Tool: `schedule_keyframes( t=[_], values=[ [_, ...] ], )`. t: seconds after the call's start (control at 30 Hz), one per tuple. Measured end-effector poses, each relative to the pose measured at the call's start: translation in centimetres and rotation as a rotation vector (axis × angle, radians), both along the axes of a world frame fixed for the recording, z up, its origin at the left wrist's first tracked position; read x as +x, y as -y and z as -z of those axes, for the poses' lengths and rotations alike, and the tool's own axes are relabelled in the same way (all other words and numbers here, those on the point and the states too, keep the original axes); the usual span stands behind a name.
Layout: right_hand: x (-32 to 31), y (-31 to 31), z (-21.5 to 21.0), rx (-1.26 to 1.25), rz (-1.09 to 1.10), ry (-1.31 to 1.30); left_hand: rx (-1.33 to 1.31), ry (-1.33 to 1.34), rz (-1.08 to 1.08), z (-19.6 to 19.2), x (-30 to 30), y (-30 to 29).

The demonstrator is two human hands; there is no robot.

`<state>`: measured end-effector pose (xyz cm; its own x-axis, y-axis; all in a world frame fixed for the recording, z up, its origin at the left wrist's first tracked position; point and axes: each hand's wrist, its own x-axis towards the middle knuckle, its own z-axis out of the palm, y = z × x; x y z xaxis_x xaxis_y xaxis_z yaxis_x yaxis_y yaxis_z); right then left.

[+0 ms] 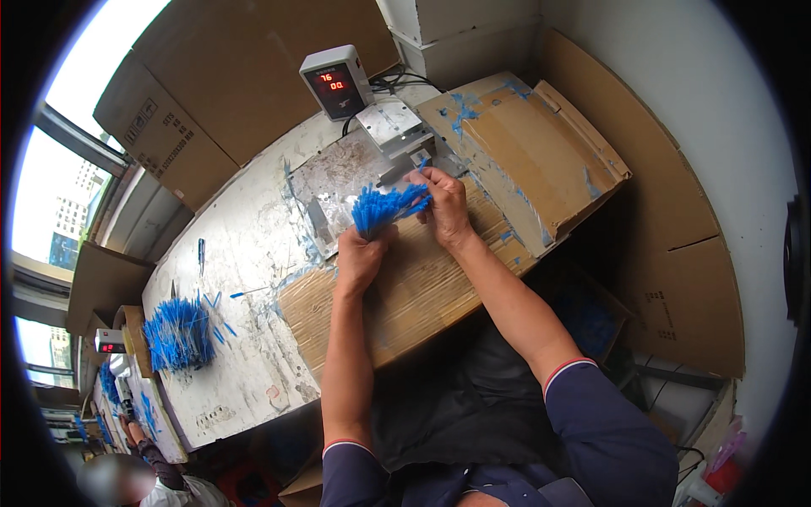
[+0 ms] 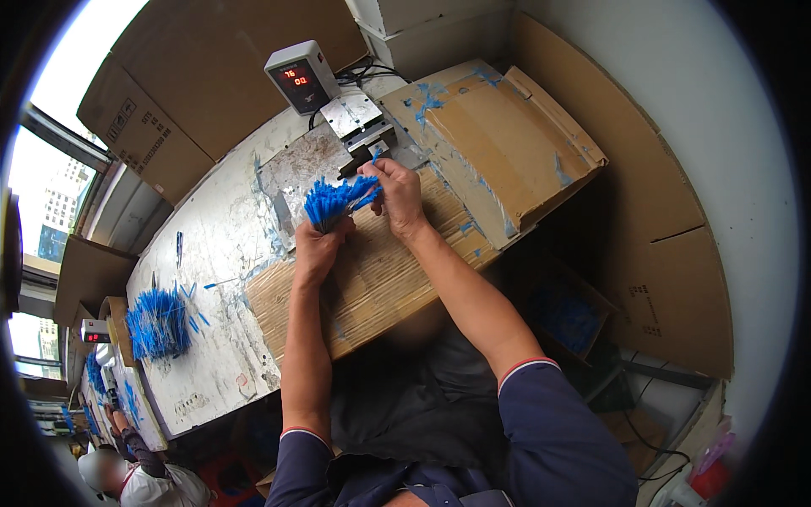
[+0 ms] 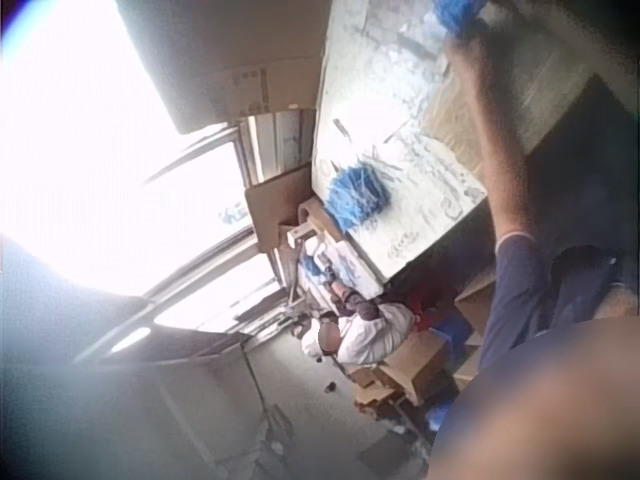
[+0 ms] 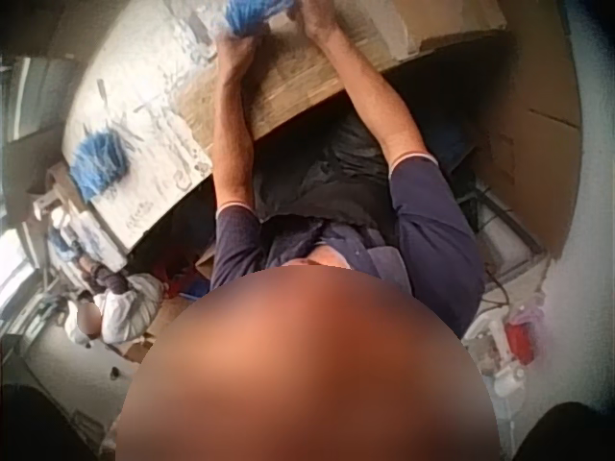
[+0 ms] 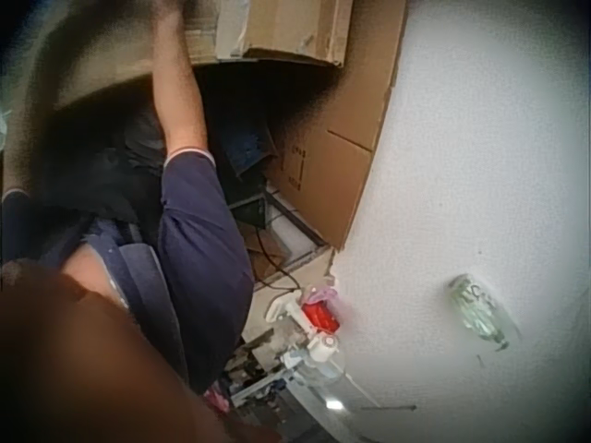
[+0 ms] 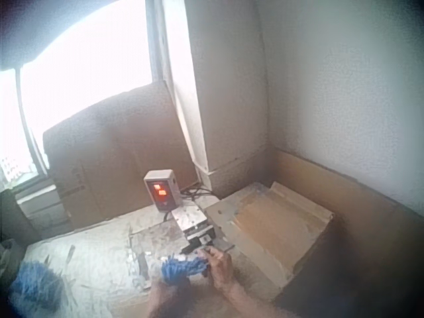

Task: The recorder is manually inserting blue bristles into a metal fixture and securing them.

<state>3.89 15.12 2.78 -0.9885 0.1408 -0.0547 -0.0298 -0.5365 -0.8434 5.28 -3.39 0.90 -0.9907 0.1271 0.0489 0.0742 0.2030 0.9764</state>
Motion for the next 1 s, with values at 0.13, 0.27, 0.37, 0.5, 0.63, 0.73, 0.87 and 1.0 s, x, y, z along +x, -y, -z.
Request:
schedule_keyframes(
  t=[0.13,0.27,0.37,0.5,0.63,0.73,0.87,1.0],
  values=[
    [-0.7,-1.0,1.1,0.094,0.210,-0.085,-0.102,-0.012,0.061,0.5,0.2,0.7],
    [0.0,-2.4,1.6,0.059,0.171,-0.100,0.186,0.001,-0.046,-0.1,0.1,1.1],
    [0.5,-2.2,1.5,0.165,0.023,-0.075,0.277,0.032,-0.114,-0.9,-0.3,1.7],
    [0.5,-1.5,1.0,0.284,-0.021,0.035,0.383,0.052,-0.144,-1.5,-0.4,2.6],
    [0.2,-1.0,0.6,0.369,0.030,0.147,0.444,0.060,-0.159,-1.4,-0.8,2.9],
    [-0.2,-0.8,0.7,0.430,0.021,0.136,0.464,0.030,-0.174,-0.9,-1.2,2.9],
    [-0.1,-0.2,0.2,0.485,-0.095,0.089,0.473,-0.011,-0.228,0.2,-1.8,2.8],
    [0.2,0.2,0.2,0.387,-0.096,0.122,0.458,-0.031,-0.264,0.6,-2.2,1.8]
  ],
)
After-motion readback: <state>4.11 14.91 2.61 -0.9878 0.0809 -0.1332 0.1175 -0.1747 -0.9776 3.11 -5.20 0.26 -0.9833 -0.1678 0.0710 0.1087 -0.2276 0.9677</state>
